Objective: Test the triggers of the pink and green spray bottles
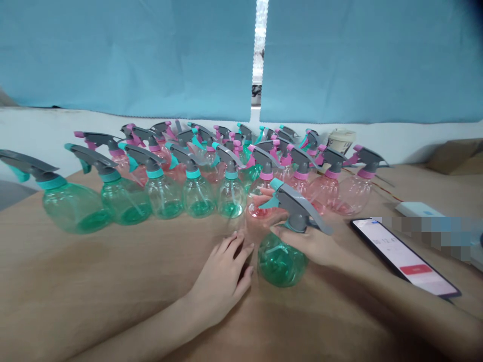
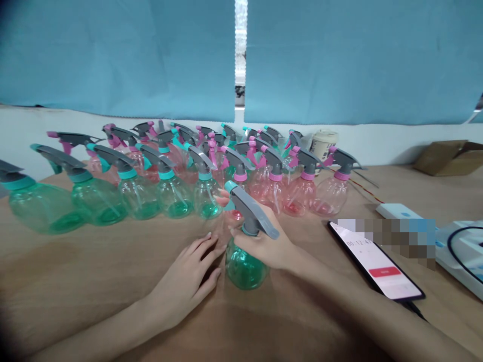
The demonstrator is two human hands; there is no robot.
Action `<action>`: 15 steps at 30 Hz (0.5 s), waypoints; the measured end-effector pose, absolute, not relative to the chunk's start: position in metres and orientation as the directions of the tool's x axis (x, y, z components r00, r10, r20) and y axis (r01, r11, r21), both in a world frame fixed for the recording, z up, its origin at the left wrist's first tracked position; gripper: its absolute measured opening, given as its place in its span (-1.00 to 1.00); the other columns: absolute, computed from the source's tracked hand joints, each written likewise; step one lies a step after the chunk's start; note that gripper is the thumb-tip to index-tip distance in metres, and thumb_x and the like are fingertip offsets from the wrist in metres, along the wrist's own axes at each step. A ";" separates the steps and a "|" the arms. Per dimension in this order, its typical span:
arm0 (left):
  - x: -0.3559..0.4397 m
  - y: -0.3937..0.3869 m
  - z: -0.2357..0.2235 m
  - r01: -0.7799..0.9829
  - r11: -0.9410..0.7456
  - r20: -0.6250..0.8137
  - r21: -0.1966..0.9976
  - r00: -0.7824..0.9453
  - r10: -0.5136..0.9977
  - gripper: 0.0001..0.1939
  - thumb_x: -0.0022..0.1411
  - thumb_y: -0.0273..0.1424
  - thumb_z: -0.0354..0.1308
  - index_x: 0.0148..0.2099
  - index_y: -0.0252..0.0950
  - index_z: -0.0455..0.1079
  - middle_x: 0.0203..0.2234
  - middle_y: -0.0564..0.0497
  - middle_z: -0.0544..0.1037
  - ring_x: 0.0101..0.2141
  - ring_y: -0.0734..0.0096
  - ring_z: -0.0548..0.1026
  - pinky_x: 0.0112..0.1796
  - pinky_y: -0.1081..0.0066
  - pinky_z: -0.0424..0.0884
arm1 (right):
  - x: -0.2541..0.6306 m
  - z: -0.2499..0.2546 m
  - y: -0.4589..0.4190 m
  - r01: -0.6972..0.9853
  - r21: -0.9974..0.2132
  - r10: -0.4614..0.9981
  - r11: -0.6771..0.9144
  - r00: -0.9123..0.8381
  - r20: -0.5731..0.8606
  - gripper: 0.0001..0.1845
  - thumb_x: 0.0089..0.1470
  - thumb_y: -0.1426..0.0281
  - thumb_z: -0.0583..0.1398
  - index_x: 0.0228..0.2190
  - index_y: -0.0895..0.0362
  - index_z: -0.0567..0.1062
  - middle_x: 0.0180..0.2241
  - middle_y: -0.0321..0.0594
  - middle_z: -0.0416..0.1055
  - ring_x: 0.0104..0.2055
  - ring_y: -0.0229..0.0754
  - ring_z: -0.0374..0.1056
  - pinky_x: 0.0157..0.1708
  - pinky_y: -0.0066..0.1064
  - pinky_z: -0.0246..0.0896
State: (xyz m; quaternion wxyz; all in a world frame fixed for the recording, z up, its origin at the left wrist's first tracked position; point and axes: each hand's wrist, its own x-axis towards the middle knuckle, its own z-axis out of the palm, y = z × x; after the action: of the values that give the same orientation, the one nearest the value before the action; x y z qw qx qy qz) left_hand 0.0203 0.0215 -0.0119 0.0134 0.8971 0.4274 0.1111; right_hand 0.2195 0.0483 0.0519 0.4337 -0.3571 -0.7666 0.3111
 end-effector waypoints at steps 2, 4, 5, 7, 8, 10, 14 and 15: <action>0.020 0.021 -0.012 0.766 -0.632 0.191 0.119 0.607 0.772 -0.60 0.27 -0.41 -0.03 0.14 -0.36 0.23 0.10 -0.20 0.28 0.11 0.04 0.19 0.04 0.04 0.21 | 0.220 0.051 0.049 0.255 -0.799 0.814 0.545 -0.390 0.431 -0.41 -0.09 0.51 0.07 0.04 -0.05 0.26 0.02 -0.29 0.34 -0.22 -0.17 0.40 -0.16 -0.27 0.36; 0.021 0.021 -0.012 0.768 -0.629 0.192 0.119 0.604 0.774 -0.60 0.27 -0.41 -0.03 0.14 -0.35 0.23 0.10 -0.20 0.28 0.11 0.04 0.19 0.04 0.04 0.21 | 0.220 0.050 0.049 0.244 -0.802 0.810 0.545 -0.399 0.429 -0.40 -0.08 0.50 0.08 0.05 -0.05 0.25 0.03 -0.29 0.33 -0.22 -0.17 0.40 -0.15 -0.27 0.36; 0.021 0.022 -0.012 0.767 -0.630 0.192 0.121 0.604 0.773 -0.61 0.27 -0.41 -0.04 0.14 -0.34 0.23 0.10 -0.19 0.28 0.11 0.04 0.19 0.04 0.04 0.21 | 0.221 0.050 0.049 0.241 -0.804 0.811 0.544 -0.399 0.428 -0.41 -0.07 0.49 0.07 0.05 -0.05 0.25 0.03 -0.29 0.33 -0.22 -0.17 0.40 -0.16 -0.26 0.37; 0.021 0.022 -0.011 0.763 -0.634 0.195 0.122 0.608 0.770 -0.61 0.27 -0.41 -0.04 0.14 -0.34 0.23 0.09 -0.19 0.29 0.12 0.05 0.19 0.04 0.04 0.21 | 0.221 0.049 0.049 0.241 -0.807 0.814 0.538 -0.398 0.424 -0.43 -0.06 0.47 0.07 0.04 -0.05 0.26 0.01 -0.28 0.35 -0.23 -0.16 0.41 -0.20 -0.26 0.38; 0.021 0.022 -0.011 0.762 -0.636 0.195 0.123 0.609 0.769 -0.61 0.27 -0.41 -0.04 0.14 -0.35 0.22 0.09 -0.19 0.29 0.12 0.05 0.18 0.04 0.05 0.21 | 0.220 0.049 0.049 0.246 -0.809 0.818 0.534 -0.395 0.419 -0.43 -0.07 0.48 0.07 0.04 -0.05 0.27 0.00 -0.27 0.36 -0.24 -0.16 0.41 -0.21 -0.26 0.39; 0.021 0.023 -0.012 0.763 -0.635 0.192 0.121 0.610 0.769 -0.60 0.27 -0.41 -0.04 0.14 -0.36 0.22 0.09 -0.20 0.29 0.12 0.04 0.18 0.03 0.04 0.21 | 0.220 0.049 0.049 0.252 -0.812 0.824 0.526 -0.389 0.413 -0.44 -0.08 0.49 0.07 0.02 -0.04 0.29 -0.04 -0.27 0.39 -0.22 -0.16 0.41 -0.18 -0.27 0.38; 0.021 0.022 -0.012 0.767 -0.633 0.188 0.110 0.609 0.771 -0.60 0.27 -0.41 -0.04 0.15 -0.35 0.22 0.10 -0.20 0.28 0.11 0.03 0.19 0.03 0.04 0.22 | 0.219 0.051 0.048 0.254 -0.826 0.839 0.503 -0.376 0.395 -0.57 -0.07 0.43 0.08 -0.08 -0.01 0.37 -0.21 -0.27 0.46 -0.22 -0.13 0.42 -0.21 -0.26 0.38; 0.021 0.022 -0.012 0.767 -0.633 0.189 0.108 0.609 0.770 -0.60 0.27 -0.41 -0.04 0.15 -0.35 0.22 0.10 -0.20 0.28 0.11 0.03 0.19 0.03 0.04 0.22 | 0.219 0.051 0.047 0.266 -0.828 0.845 0.494 -0.371 0.385 -0.61 -0.06 0.41 0.08 -0.13 0.00 0.39 -0.28 -0.27 0.47 -0.25 -0.11 0.42 -0.25 -0.25 0.39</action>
State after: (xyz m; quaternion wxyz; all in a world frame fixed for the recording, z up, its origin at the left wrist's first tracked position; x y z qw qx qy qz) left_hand 0.0207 0.0222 -0.0124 0.0078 0.8968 0.4286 0.1094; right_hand 0.2186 0.0473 0.0511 0.4228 -0.3684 -0.7538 0.3425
